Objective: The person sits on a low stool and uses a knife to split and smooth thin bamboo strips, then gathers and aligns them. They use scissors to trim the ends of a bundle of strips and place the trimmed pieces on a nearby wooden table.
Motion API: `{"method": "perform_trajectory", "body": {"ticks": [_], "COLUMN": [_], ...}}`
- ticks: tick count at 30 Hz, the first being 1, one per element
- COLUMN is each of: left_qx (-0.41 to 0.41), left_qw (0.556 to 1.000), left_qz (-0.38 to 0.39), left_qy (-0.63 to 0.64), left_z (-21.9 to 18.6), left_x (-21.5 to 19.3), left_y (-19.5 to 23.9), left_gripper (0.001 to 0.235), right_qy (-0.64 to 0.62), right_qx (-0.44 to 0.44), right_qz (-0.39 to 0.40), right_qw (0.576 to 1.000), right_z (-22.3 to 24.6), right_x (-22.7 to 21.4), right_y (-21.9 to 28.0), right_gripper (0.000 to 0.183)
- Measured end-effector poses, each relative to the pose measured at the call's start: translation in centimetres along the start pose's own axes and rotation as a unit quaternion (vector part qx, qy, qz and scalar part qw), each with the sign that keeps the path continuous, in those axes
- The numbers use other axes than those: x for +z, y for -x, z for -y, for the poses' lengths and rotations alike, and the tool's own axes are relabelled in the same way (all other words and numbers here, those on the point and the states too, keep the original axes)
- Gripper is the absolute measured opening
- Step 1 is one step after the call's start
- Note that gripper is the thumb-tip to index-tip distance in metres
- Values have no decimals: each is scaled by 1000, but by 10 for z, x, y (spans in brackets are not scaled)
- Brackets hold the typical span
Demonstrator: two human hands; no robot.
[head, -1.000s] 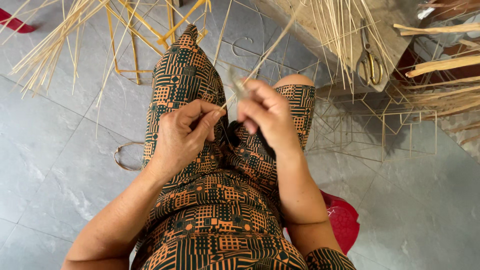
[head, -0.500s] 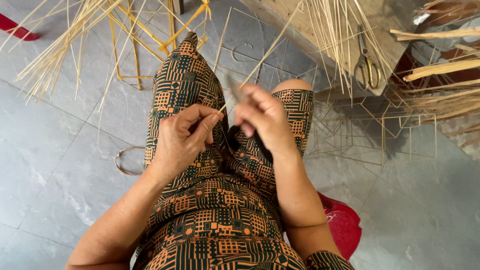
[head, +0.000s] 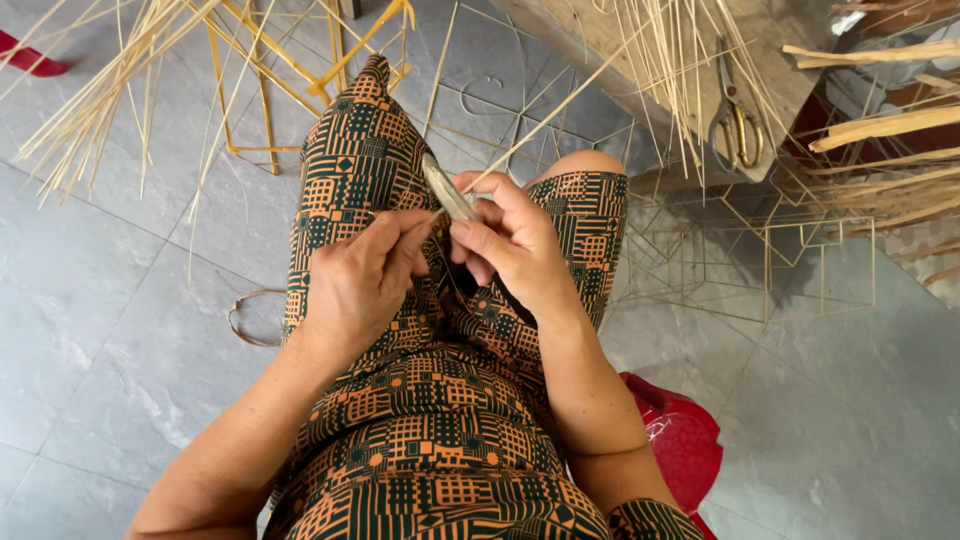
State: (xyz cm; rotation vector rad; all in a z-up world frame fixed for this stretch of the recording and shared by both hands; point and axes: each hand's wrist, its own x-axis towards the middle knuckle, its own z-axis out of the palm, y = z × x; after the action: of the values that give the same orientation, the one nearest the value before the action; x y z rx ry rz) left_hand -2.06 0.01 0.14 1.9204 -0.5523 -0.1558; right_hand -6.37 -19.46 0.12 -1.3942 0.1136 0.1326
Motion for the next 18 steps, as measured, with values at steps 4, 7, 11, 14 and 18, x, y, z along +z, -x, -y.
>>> {"method": "perform_trajectory", "body": {"ticks": [4,7,11,14,18], "left_qx": [-36,-140,-143,-140,-136], "left_qw": [999,984,983,983,979], "left_qz": [26,57,60,66,87], "left_qy": [1,95,97,95,125], "left_z": [0,-2,-4,-4,1], "left_x": [-2,-3,-9,-12,-15], "left_y": [-3,-4,-3,1,3], "left_gripper": [20,20,20,20,21], "right_qy": [51,49,34,2,-29], "right_qx": [3,4,-2,-6,-47], "right_qz": [-5,3,-15,-41,-80], "right_qw": [999,999,999,999,995], "right_z": [2,1,-3,-6,0], "right_x": [8,8,2,-9,-35], "right_y": [-1,-1,-8,-10,-18], "right_gripper": [37,35,33,31,27]}}
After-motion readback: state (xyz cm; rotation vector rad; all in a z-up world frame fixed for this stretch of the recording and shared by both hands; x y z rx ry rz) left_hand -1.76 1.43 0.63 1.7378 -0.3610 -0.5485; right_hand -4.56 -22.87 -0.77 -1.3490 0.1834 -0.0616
